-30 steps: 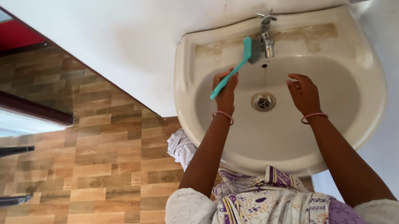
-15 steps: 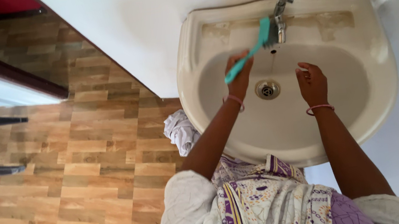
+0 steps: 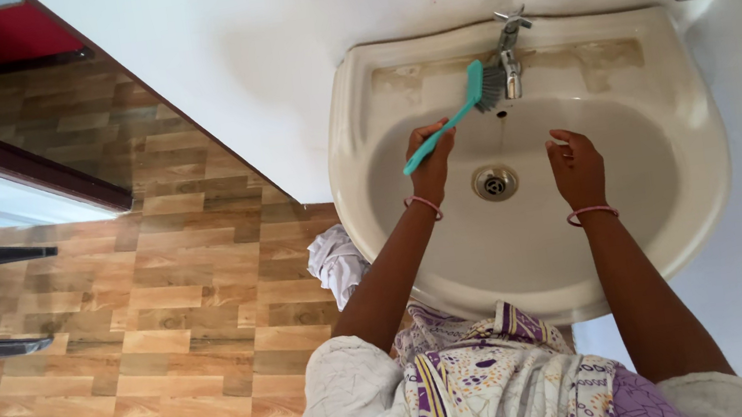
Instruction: The person cleans a sink using a brush, scrubbing the basin, the drain, and the faucet area.
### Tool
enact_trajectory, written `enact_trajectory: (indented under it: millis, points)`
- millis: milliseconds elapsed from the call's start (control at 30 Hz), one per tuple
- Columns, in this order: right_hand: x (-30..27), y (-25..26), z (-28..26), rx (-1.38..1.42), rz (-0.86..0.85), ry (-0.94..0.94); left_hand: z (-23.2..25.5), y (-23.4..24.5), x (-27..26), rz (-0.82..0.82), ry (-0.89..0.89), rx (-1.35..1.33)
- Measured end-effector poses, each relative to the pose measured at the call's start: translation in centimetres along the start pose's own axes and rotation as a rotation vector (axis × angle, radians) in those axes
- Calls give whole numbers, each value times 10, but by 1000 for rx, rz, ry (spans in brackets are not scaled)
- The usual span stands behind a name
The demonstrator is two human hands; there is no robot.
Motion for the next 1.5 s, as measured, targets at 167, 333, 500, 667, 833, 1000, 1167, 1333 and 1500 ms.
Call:
enact_trajectory:
  millis: [167,333,500,667,833,1000,1167,1333,1500]
  points:
    - [-1,1,1,7,5,1,28,-52,28,-10,-195,-156]
    - [1,5,5,32,37,-3,25,-52,-1,-92,-318,-39]
    - [1,3,3,62,33,27,12,-12,-9,-34,-37,34]
    - [-2,0,0,45,16,41,37,-52,23,15,-196,-115]
    - [-1,5,2,45,26,3,10,-54,3,-63,-196,-41]
    - [-1,2,2,42,11,7,-13,-7,1,30,-51,-25]
    - [-2,4,-9,46,21,34,31,-53,16,4,-233,-101]
    - [-4,10,-24,77,47,92,86,-73,-24,-171,-360,231]
    - [-11,14,-74,175,53,222,135,-87,-67,-329,-592,622]
Point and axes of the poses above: each hand's wrist, its own x-axis towards the middle knuckle, its own y-axis out of the back of the hand, z = x × y, the point moved 6 cm from there along x, towards the middle knuckle, and after that the axes turned 15 degrees about z, right-handed, at the moved point
